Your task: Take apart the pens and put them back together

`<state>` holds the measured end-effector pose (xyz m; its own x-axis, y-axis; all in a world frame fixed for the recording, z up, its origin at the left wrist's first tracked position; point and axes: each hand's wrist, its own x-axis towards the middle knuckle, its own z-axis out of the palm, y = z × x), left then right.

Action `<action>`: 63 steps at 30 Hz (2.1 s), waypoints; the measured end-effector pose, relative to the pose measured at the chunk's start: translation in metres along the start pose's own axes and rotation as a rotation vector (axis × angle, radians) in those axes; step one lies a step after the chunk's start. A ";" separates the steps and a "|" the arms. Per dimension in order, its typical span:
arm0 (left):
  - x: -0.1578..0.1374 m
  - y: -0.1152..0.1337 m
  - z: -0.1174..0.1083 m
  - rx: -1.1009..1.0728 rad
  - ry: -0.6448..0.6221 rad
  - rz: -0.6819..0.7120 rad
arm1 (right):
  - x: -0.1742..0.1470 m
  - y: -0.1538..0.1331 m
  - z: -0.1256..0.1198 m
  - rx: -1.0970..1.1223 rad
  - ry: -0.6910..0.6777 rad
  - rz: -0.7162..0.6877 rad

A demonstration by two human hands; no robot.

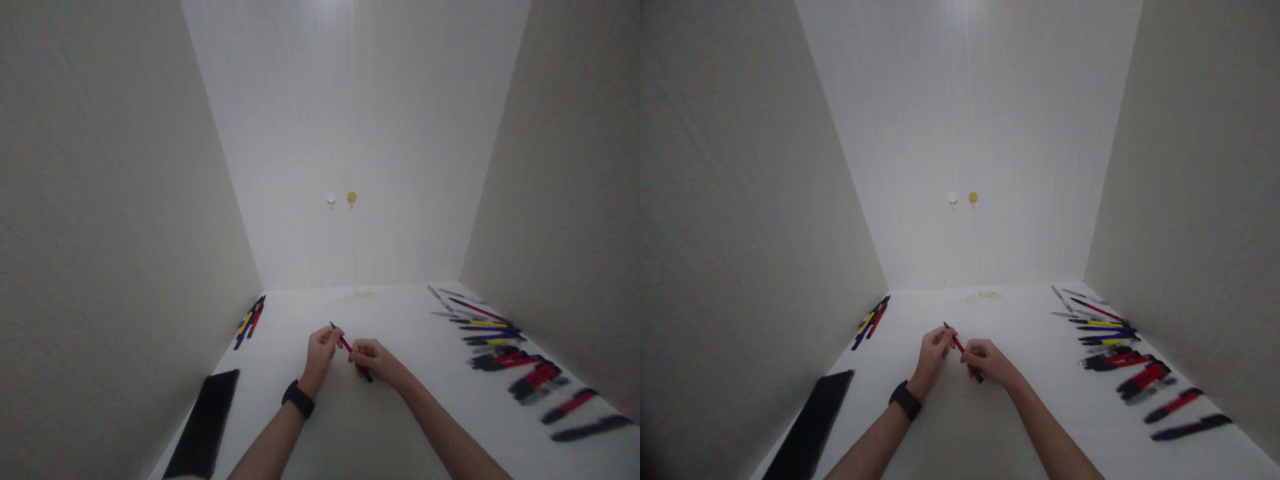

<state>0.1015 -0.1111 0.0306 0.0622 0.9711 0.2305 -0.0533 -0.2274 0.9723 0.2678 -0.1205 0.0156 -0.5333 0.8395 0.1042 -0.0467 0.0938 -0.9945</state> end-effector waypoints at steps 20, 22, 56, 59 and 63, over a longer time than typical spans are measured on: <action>-0.003 0.000 0.001 -0.117 -0.098 0.010 | -0.003 -0.003 0.000 -0.059 0.042 -0.064; -0.002 -0.001 0.001 -0.113 -0.093 0.009 | -0.003 -0.005 0.001 -0.062 0.052 -0.081; -0.001 -0.001 0.001 -0.096 -0.065 0.036 | 0.003 -0.008 -0.011 0.012 -0.124 0.020; -0.002 -0.001 0.000 -0.111 -0.086 0.044 | 0.003 -0.012 -0.012 -0.014 -0.199 0.023; -0.002 0.001 0.001 -0.116 -0.058 0.027 | 0.002 -0.013 -0.013 -0.030 -0.162 0.023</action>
<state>0.1024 -0.1136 0.0309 0.1169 0.9581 0.2615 -0.1708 -0.2400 0.9556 0.2784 -0.1129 0.0294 -0.6631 0.7447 0.0756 -0.0090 0.0931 -0.9956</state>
